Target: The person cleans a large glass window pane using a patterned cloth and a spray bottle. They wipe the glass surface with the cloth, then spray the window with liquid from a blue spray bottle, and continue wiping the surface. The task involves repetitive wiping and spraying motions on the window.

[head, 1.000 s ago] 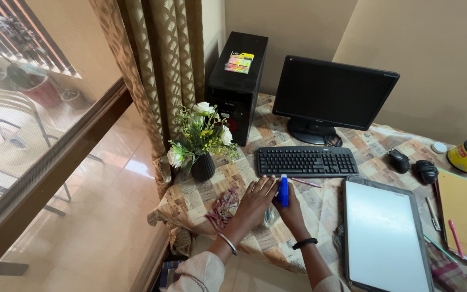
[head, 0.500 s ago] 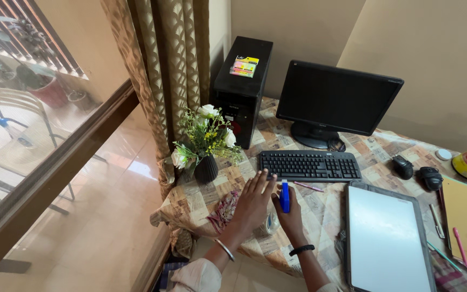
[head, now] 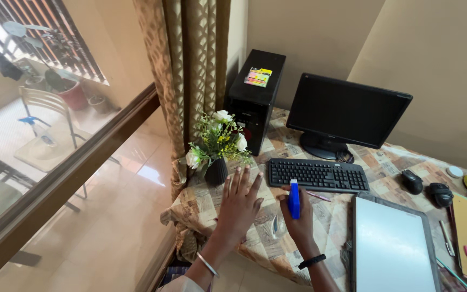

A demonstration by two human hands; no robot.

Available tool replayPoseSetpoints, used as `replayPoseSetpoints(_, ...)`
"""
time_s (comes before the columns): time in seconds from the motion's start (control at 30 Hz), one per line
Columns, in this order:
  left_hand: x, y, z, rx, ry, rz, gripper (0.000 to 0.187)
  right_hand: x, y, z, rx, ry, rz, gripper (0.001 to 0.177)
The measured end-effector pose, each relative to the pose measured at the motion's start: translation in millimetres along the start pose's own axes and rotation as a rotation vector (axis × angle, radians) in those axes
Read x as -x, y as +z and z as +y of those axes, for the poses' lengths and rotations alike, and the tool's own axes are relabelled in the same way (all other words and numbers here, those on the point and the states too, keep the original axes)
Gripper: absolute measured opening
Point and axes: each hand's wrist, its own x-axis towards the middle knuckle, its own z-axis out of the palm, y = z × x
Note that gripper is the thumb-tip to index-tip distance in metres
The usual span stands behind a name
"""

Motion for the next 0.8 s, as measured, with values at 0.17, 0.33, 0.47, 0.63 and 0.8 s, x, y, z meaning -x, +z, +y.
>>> replayPoseSetpoints(0.17, 9, -35, -2, -0.061, -0.036, 0.100, 0.069, -3, 6, -17, 0.047, 0.085, -0.013, 0.017)
replayPoseSetpoints(0.33, 13, -64, -1, -0.135, -0.073, 0.128, 0.072, -6, 13, -33, -0.083, 0.001, -0.033, 0.018)
replayPoseSetpoints(0.47, 20, -83, -6, -0.160, -0.121, 0.121, 0.076, -6, 21, -47, -0.093, -0.005, -0.035, 0.017)
replayPoseSetpoints(0.63, 32, -90, -18, -0.191, -0.168, 0.167, 0.075, -5, 35, -62, -0.077, -0.028, -0.061, 0.015)
replayPoseSetpoints(0.8, 45, -98, -33, -0.206, -0.198, 0.212, 0.070, -4, 51, -74, -0.133, -0.018, -0.156, 0.016)
